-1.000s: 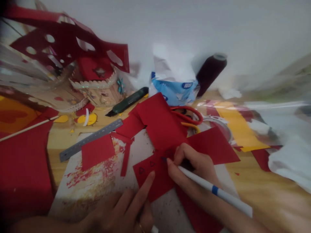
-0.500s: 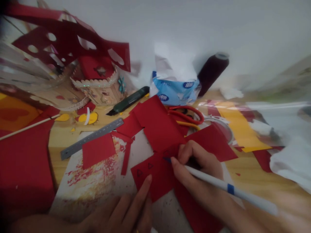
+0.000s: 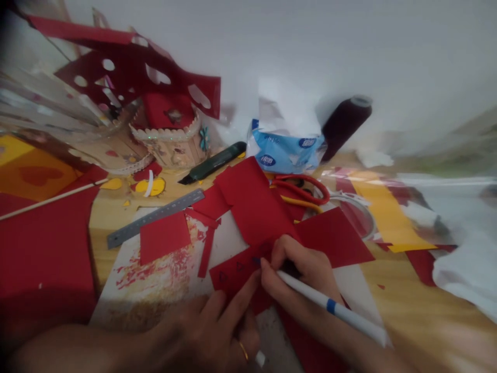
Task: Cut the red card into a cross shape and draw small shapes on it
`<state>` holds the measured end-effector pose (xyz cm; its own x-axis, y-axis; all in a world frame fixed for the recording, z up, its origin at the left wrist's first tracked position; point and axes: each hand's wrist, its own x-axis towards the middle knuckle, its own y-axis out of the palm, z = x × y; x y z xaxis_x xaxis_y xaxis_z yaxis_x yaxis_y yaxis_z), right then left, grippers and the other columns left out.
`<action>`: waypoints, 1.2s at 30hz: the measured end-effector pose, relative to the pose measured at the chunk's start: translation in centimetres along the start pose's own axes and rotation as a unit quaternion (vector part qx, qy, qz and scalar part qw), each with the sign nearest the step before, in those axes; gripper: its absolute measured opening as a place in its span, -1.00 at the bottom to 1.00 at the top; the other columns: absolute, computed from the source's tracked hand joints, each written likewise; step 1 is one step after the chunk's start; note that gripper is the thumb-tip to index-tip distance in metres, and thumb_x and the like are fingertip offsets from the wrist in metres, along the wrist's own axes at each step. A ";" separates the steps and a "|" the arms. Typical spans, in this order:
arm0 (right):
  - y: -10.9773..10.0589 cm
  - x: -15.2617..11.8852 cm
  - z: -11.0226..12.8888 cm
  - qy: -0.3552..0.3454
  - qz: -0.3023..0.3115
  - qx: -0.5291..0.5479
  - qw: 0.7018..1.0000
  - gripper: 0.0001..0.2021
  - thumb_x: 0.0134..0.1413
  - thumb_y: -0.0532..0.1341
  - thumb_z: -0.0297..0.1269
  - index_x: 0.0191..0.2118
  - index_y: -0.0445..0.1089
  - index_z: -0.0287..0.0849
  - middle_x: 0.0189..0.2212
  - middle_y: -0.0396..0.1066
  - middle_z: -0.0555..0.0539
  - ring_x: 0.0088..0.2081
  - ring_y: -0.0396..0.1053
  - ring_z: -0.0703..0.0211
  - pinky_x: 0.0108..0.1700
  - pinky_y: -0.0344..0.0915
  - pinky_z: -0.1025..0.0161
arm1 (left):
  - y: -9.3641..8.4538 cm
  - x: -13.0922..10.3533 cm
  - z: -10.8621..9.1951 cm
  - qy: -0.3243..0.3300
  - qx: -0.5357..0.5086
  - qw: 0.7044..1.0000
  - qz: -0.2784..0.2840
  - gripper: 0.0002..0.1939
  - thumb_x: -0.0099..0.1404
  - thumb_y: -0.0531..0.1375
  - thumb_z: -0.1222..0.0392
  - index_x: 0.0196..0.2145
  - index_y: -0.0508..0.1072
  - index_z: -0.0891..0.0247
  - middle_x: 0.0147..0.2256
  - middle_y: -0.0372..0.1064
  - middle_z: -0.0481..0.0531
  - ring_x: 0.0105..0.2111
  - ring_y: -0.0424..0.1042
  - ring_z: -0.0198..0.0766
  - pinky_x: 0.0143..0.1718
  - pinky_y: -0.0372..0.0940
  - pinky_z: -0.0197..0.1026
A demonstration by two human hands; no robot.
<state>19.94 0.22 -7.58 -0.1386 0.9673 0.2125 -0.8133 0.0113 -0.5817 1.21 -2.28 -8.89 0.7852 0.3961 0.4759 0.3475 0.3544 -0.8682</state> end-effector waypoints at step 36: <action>0.1 0.0 0.1 -0.001 0.009 0.004 1.000 -0.74 0.10 0.23 -0.37 -0.54 0.19 -0.08 -0.70 0.25 0.14 -0.68 0.16 0.35 -0.67 0.12 0.46 | -0.2 0.3 0.2 -0.005 -0.016 1.000 0.005 -0.92 0.28 0.11 0.38 -0.35 0.31 0.25 -0.14 0.57 0.24 -0.72 0.30 -0.34 -0.79 0.14 -0.30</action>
<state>19.81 0.24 -7.58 -0.1544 0.9668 0.2038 -0.8152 -0.0082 -0.5791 1.25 -2.05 -8.57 0.7831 0.4086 0.4688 0.3564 0.3229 -0.8768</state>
